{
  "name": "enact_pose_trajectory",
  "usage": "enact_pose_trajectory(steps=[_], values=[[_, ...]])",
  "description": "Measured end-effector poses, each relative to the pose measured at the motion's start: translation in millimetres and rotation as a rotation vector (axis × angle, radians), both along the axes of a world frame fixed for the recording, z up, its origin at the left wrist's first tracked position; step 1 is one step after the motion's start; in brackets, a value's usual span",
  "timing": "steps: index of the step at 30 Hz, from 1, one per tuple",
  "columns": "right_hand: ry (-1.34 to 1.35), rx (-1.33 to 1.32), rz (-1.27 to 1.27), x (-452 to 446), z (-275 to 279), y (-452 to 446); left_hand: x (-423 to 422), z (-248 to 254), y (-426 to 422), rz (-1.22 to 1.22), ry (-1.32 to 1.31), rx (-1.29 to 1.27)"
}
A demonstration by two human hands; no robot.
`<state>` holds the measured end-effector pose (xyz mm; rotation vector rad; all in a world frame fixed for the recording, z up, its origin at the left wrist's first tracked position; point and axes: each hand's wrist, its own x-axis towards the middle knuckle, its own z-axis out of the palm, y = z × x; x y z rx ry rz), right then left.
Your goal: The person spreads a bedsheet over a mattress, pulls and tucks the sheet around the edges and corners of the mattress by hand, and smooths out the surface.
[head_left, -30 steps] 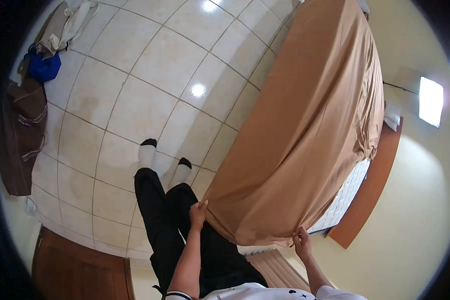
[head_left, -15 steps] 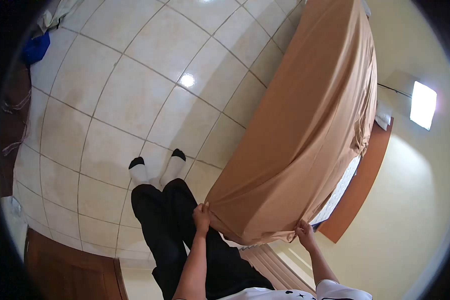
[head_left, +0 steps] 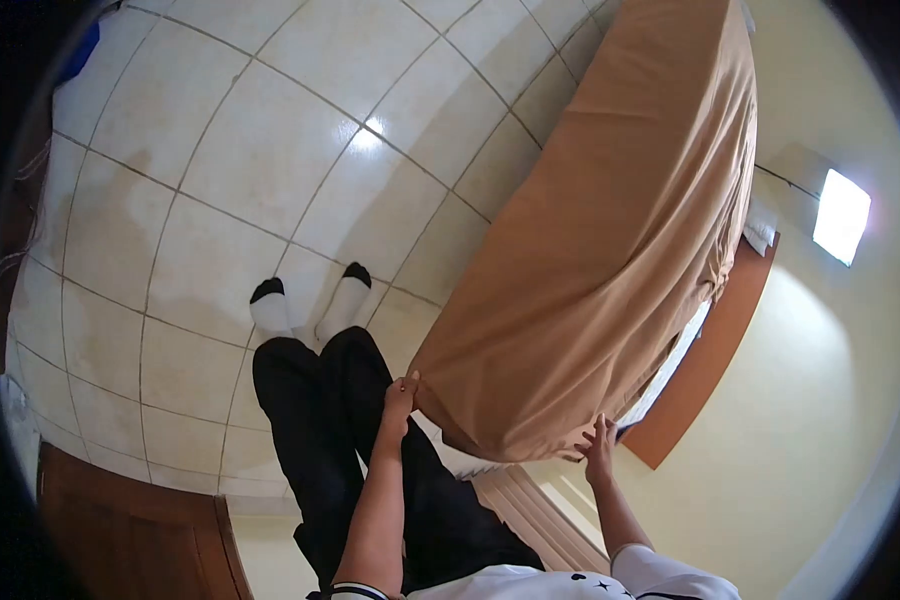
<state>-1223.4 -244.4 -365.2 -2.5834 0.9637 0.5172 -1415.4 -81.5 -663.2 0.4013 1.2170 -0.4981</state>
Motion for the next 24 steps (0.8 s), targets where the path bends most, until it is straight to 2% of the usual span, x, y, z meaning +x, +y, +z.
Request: enact_pose_trajectory(steps=[1, 2, 4, 6, 7, 8, 9, 10, 12, 13, 17, 21, 23, 24], values=[[0.049, 0.026, -0.16, -6, -6, -26, -7, 0, -9, 0.114, -0.045, -0.216], [0.058, 0.014, -0.169, -12, -22, -57, -9, 10, -3, 0.107, -0.034, -0.227], [0.09, 0.031, -0.493, -35, -37, -97, -5, 41, 22, 0.331, -0.094, -0.544], [0.064, 0.123, -0.731, -48, -50, -90, -17, 57, 18, 0.287, -0.128, -0.52], [0.076, 0.115, -0.742, -47, -58, -93, -17, 58, 18, 0.256, -0.203, -0.471], [0.01, 0.243, -0.756, -53, -62, -110, -27, 64, 15, 0.242, -0.174, -0.483], [-0.05, 0.374, -0.775, -59, -66, -127, -29, 62, 14, 0.159, -0.278, -0.449], [-0.082, 0.409, -0.773, -70, -66, -176, -34, 64, 11, 0.074, -0.379, -0.419], [-0.144, 0.481, -0.769, -93, -65, -273, -39, 68, 9, 0.104, -0.344, -0.454], [-0.243, 0.31, -0.856, -93, -41, -190, -42, 76, 10, 0.143, -0.314, -0.439], [-0.278, 0.308, -0.798, -132, -4, -192, -54, 93, -5, 0.209, -0.298, -0.447], [-0.183, 0.479, -0.773, -160, -4, -165, -46, 94, -18, 0.342, -0.291, -0.321], [-0.068, 0.579, -0.718, -170, -11, -153, -45, 91, -7, 0.164, -0.093, -0.133], [-0.076, 0.601, -0.705, -175, -9, -157, -46, 86, -15, 0.171, -0.112, -0.118]])
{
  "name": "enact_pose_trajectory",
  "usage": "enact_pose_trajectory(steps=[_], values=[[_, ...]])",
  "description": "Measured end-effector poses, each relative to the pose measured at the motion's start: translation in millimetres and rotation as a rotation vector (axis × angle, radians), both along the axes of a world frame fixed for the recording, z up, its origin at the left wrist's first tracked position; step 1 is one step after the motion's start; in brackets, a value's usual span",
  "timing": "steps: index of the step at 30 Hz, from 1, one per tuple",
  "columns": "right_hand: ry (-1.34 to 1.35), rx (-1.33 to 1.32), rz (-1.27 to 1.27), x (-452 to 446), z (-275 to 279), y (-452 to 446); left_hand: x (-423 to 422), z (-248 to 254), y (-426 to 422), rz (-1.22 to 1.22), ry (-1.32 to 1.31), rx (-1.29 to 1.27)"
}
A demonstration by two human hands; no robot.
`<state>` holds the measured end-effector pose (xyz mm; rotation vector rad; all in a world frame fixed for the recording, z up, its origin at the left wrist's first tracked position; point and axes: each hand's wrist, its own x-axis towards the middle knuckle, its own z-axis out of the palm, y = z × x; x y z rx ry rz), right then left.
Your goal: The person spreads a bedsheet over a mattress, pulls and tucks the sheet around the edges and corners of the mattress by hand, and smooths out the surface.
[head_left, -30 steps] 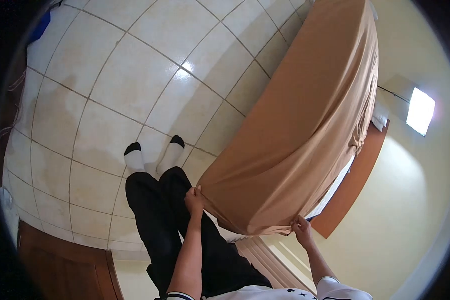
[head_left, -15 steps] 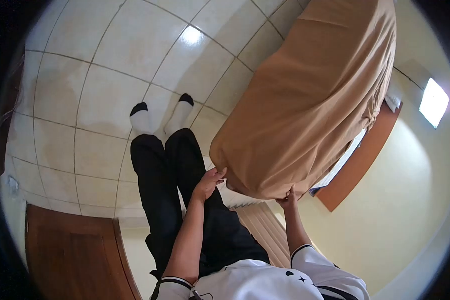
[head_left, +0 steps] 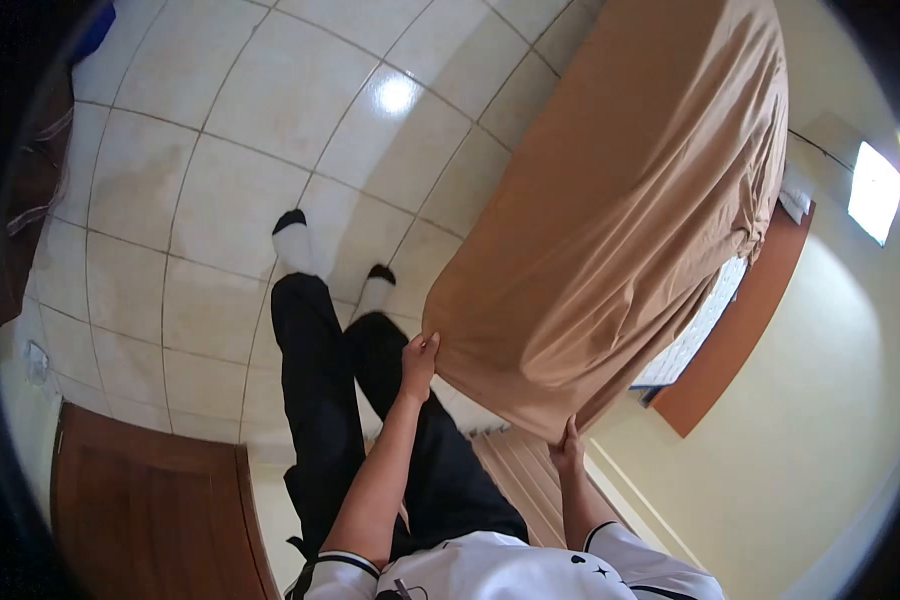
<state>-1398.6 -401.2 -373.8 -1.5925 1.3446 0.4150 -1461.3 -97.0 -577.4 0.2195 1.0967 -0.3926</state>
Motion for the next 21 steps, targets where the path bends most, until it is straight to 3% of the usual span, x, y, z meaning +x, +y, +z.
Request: enact_pose_trajectory(steps=[2, 4, 9, 10, 12, 14, 16, 18, 20, 21], values=[[0.053, -0.051, 0.14, -5, -1, -9, -2, -18, -25, 0.004, 0.052, 0.317], [0.127, -0.022, 0.156, 3, 11, -7, 1, -27, -35, 0.042, 0.098, 0.352], [0.308, -0.029, 0.338, 9, 33, -57, -6, -48, -30, -0.124, 0.074, -0.117], [0.304, 0.071, 0.263, 9, 35, -68, -15, -62, -36, -0.105, 0.058, -0.106], [0.285, 0.179, 0.204, 19, 24, -71, -19, -97, -45, -0.24, 0.07, 0.297], [0.071, -0.023, 0.082, 22, 10, -65, 8, -86, -17, -0.204, 0.046, 0.336], [-0.014, 0.005, 0.073, 36, -15, -72, 36, -77, 8, -0.172, 0.025, 0.362], [-0.113, 0.081, -0.027, 49, -32, -70, 58, -80, 22, 0.007, 0.038, 0.064], [-0.154, 0.071, -0.167, 59, -41, -63, 69, -83, 32, 0.045, -0.049, 0.042], [-0.187, 0.204, -0.162, 63, -49, -69, 71, -80, 35, 0.002, -0.086, 0.188]])
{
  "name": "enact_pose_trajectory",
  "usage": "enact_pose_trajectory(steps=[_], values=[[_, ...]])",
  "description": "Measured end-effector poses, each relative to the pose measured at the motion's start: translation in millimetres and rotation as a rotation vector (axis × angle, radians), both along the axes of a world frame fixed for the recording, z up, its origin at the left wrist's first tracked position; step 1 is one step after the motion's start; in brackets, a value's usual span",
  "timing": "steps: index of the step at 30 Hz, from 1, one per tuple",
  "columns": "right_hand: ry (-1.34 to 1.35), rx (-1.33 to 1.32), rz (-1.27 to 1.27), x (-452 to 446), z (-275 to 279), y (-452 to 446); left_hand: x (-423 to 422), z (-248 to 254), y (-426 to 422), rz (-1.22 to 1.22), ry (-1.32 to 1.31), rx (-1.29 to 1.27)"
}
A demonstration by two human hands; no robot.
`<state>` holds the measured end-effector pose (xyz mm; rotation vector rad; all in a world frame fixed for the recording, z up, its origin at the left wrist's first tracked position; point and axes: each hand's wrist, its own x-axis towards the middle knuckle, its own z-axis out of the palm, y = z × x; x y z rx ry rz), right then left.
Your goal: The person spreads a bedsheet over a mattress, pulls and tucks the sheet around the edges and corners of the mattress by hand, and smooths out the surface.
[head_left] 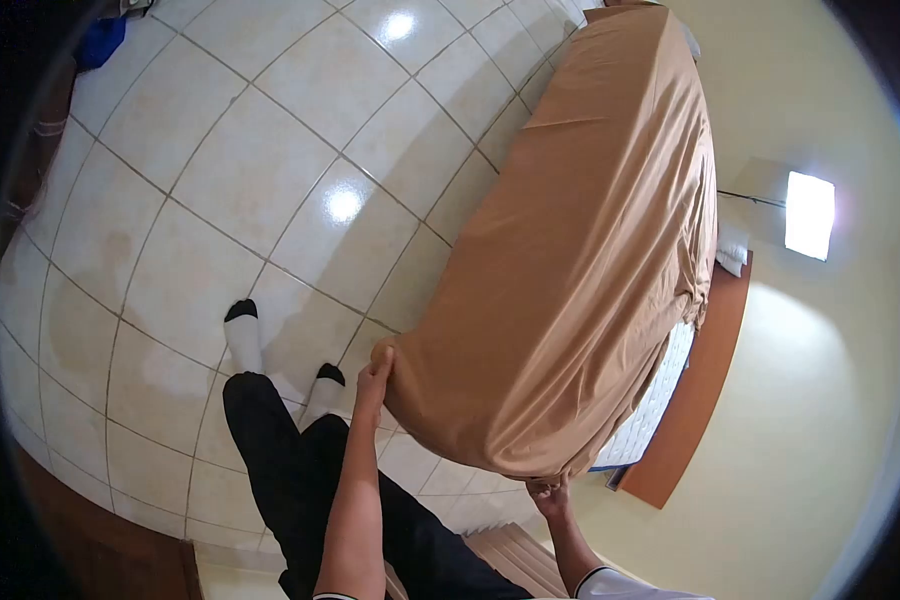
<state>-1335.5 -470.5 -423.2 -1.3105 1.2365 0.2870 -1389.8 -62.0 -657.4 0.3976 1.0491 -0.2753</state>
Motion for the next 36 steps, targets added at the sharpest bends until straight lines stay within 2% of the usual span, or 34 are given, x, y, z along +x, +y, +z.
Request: enact_pose_trajectory(steps=[1, 2, 4, 5, 8, 10, 14, 15, 16, 17, 18, 19, 21, 23, 25, 27, 28, 30, 31, 32, 33, 34, 35, 36], values=[[-0.042, 0.13, 0.012, 2, -10, -11, -1, 3, 2, -0.041, -0.032, 0.149], [-0.038, 0.124, 0.014, 3, -14, -38, -5, 5, 4, -0.039, -0.028, 0.143], [0.098, 0.15, 0.278, -2, -8, -98, -15, 8, 6, 0.151, 0.032, 0.232], [0.103, 0.144, 0.279, -5, 0, -89, -21, 4, 1, 0.152, 0.037, 0.226], [0.124, -0.341, 0.248, -12, 36, -34, -30, -6, -10, 0.251, 0.099, 0.302], [0.129, -0.408, 0.248, -12, 54, -44, -30, 2, -5, 0.192, 0.225, 0.299], [0.147, -0.575, 0.182, -1, 80, -45, -36, -16, -23, 0.275, 0.163, 0.29], [0.176, -0.613, 0.148, -1, 87, -46, -35, -13, -22, 0.177, 0.153, 0.328], [0.194, -0.438, 0.229, 1, 88, -73, -33, -9, -21, 0.076, 0.14, 0.366], [0.269, -0.418, 0.167, 6, 79, -96, -33, -10, -19, 0.057, 0.127, 0.365], [0.287, -0.4, 0.336, 14, 80, -80, -34, -12, -20, 0.03, 0.115, 0.381], [0.345, -0.543, 0.225, 28, 69, -71, -36, -13, -19, 0.002, 0.101, 0.398], [0.273, -0.702, 0.239, 53, 49, -73, -38, -4, -10, -0.045, 0.079, 0.393], [0.24, -0.734, 0.299, 81, 43, -24, -44, -3, -2, -0.081, 0.074, 0.4], [0.242, -0.718, 0.324, 91, 25, -23, -55, -8, -4, -0.282, 0.033, 0.427], [0.04, -0.773, 0.624, 104, -8, -52, -59, -15, -8, -0.262, 0.037, 0.439], [0.048, -0.768, 0.617, 104, -5, -55, -60, -18, -13, -0.23, 0.034, 0.439], [0.178, -1.529, 0.997, 100, 9, -59, -62, -24, -20, -0.199, 0.014, 0.466], [0.184, -1.524, 0.991, 93, 15, -83, -62, -26, -23, -0.151, -0.004, 0.492], [0.278, -1.459, 0.882, 84, 23, -122, -61, -29, -24, -0.157, -0.005, 0.497], [0.369, -1.39, 0.773, 76, 28, -144, -62, -32, -24, -0.246, 0.013, 0.547], [0.553, -1.241, 0.665, 82, 53, -69, -62, -32, -24, -0.334, 0.033, 0.599], [0.549, -1.231, 0.664, 87, 47, -72, -58, -27, -23, -0.335, 0.032, 0.609], [0.233, -1.549, 0.864, 91, 39, -74, -53, -17, -22, -0.335, 0.044, 0.63]])
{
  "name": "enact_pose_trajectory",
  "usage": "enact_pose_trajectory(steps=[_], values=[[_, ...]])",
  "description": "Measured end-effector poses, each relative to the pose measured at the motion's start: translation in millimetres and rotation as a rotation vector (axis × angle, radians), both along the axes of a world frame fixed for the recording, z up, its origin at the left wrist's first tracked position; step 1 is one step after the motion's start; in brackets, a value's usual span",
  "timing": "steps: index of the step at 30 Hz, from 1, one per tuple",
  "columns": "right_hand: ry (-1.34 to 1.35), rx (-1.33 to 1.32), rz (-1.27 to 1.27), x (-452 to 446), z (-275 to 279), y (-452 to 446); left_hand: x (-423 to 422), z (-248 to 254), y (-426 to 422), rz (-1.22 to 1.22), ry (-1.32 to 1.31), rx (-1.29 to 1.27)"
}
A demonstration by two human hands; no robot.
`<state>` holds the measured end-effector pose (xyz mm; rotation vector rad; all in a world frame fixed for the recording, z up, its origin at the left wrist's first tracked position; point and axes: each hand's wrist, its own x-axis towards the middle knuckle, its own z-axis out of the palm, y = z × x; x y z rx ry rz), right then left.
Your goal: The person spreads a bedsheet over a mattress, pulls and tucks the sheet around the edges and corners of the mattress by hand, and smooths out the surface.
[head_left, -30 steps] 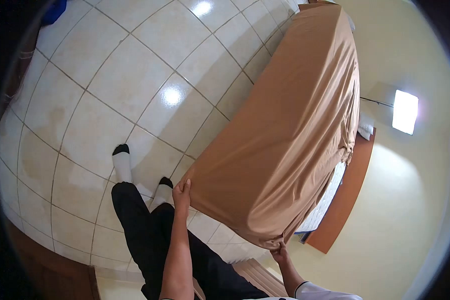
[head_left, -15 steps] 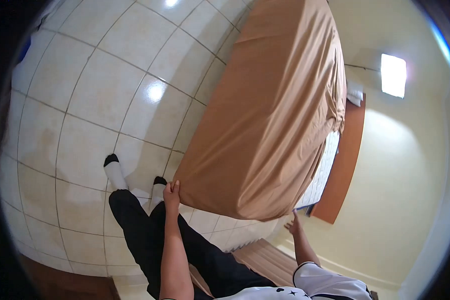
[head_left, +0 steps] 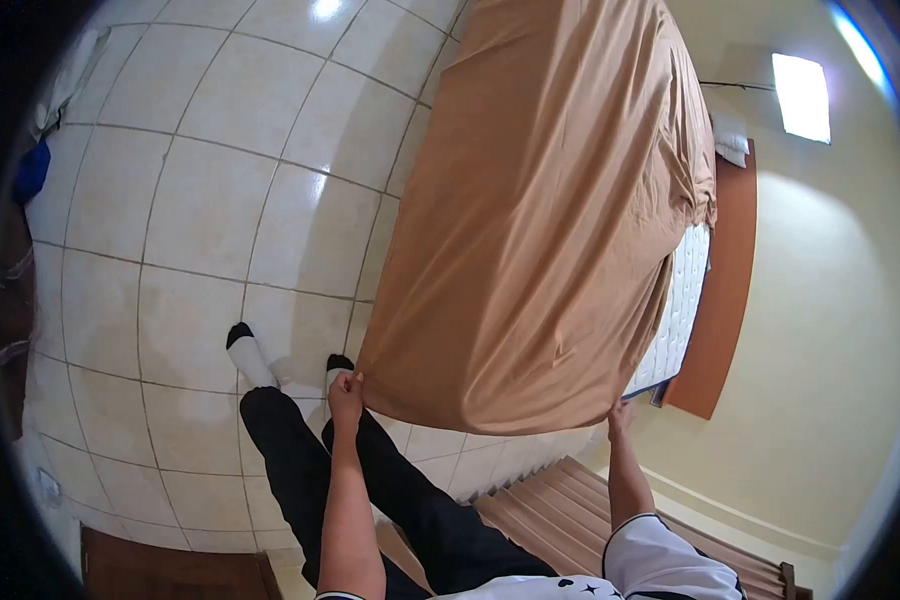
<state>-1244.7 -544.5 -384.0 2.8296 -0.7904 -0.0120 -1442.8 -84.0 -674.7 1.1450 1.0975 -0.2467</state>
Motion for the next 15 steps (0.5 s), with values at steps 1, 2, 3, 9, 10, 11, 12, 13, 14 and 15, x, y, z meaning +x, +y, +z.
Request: enact_pose_trajectory(steps=[1, 2, 3, 9, 10, 11, 12, 13, 14, 15], values=[[-0.156, -0.162, 0.397, 5, -4, 12, 3, 4, -1, 0.002, 0.006, 0.024], [-0.245, 0.121, 0.22, 25, -7, 23, 6, 6, -2, -0.003, 0.005, 0.034], [-0.328, 0.403, 0.037, 53, -10, 64, 5, 4, -7, 0.013, 0.009, 0.014], [0.012, 0.013, 0.558, 110, -39, 187, 3, -4, -19, 0.076, -0.022, -0.266], [-0.023, 0.093, 0.625, 113, -43, 180, 2, -8, -23, 0.139, -0.062, -0.31], [-0.055, 0.17, 0.691, 113, -42, 174, -1, -13, -24, 0.14, -0.059, -0.316], [-0.052, 0.218, 0.685, 108, -30, 176, -4, -15, -24, 0.001, -0.011, -0.228], [-0.047, 0.215, 0.69, 101, -25, 171, -5, -16, -23, -0.135, 0.037, -0.139], [-0.034, 0.188, 0.557, 91, -20, 165, -5, -16, -24, -0.129, 0.039, -0.142], [-0.023, 0.161, 0.425, 82, -16, 161, -4, -16, -24, -0.202, 0.034, -0.142]])
